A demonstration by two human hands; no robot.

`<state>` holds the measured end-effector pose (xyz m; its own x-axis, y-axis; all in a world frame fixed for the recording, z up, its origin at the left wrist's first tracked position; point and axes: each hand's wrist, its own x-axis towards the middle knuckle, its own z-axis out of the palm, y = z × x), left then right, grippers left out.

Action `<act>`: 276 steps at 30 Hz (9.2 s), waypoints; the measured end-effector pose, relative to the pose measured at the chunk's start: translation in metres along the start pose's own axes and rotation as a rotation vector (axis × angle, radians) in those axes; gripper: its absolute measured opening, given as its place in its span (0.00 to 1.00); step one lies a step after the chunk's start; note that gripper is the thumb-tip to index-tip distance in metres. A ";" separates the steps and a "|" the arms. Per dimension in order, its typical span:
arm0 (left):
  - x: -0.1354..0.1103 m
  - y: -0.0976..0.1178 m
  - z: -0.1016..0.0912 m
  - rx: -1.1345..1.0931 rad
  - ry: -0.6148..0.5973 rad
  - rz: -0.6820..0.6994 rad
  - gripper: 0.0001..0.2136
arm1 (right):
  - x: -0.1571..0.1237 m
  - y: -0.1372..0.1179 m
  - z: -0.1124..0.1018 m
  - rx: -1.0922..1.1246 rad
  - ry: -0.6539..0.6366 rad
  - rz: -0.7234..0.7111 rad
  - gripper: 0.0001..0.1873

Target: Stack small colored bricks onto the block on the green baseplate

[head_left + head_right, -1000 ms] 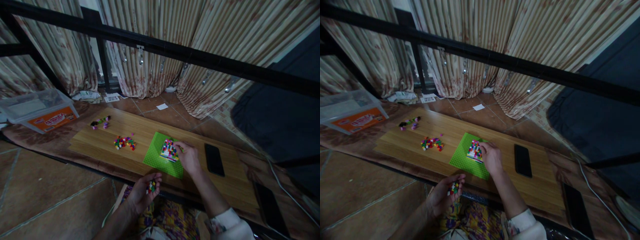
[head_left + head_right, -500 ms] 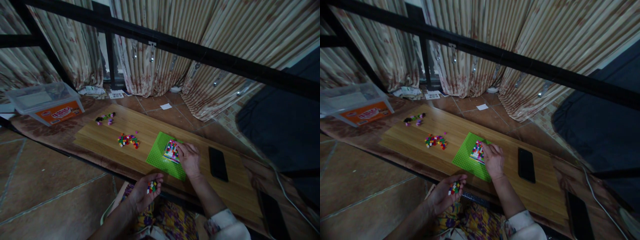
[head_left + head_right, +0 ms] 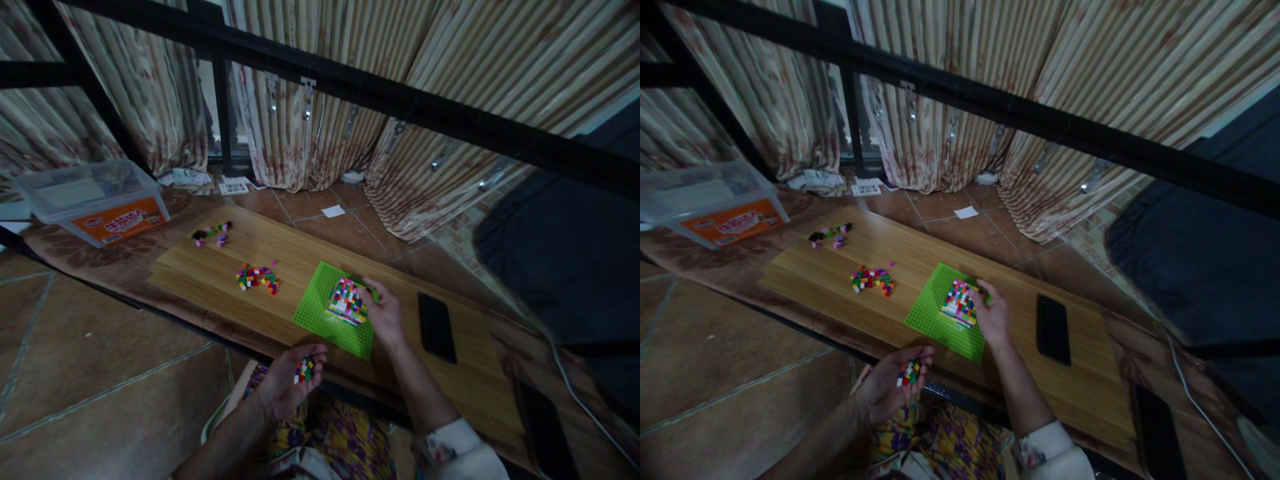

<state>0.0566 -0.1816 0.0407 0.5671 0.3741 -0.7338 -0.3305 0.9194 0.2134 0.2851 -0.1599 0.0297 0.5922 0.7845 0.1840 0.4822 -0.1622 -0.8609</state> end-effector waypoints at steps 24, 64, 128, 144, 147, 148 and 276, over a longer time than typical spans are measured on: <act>0.005 -0.001 -0.003 -0.018 -0.004 -0.006 0.07 | 0.010 -0.007 0.006 0.339 -0.119 0.274 0.20; -0.004 -0.003 0.023 -0.107 -0.439 -0.055 0.22 | -0.117 -0.068 -0.017 -0.444 -0.464 -0.398 0.09; 0.006 -0.006 0.000 0.125 -0.164 -0.003 0.09 | 0.006 -0.002 0.005 0.303 -0.077 0.107 0.17; 0.005 -0.002 0.005 0.146 -0.213 0.042 0.07 | -0.006 -0.002 -0.010 0.249 -0.030 0.022 0.27; 0.004 0.001 0.008 0.147 -0.218 0.064 0.08 | -0.035 -0.018 -0.019 0.202 0.094 -0.028 0.15; 0.005 0.001 0.010 0.148 -0.216 0.069 0.08 | -0.047 -0.025 -0.022 0.180 0.054 -0.052 0.12; 0.005 -0.018 0.002 0.016 -0.011 -0.053 0.06 | -0.036 -0.026 -0.027 0.297 0.087 0.031 0.09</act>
<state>0.0668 -0.1958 0.0347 0.5919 0.3263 -0.7370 -0.2878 0.9397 0.1849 0.2683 -0.2000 0.0585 0.6630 0.7257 0.1838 0.2602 0.0068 -0.9655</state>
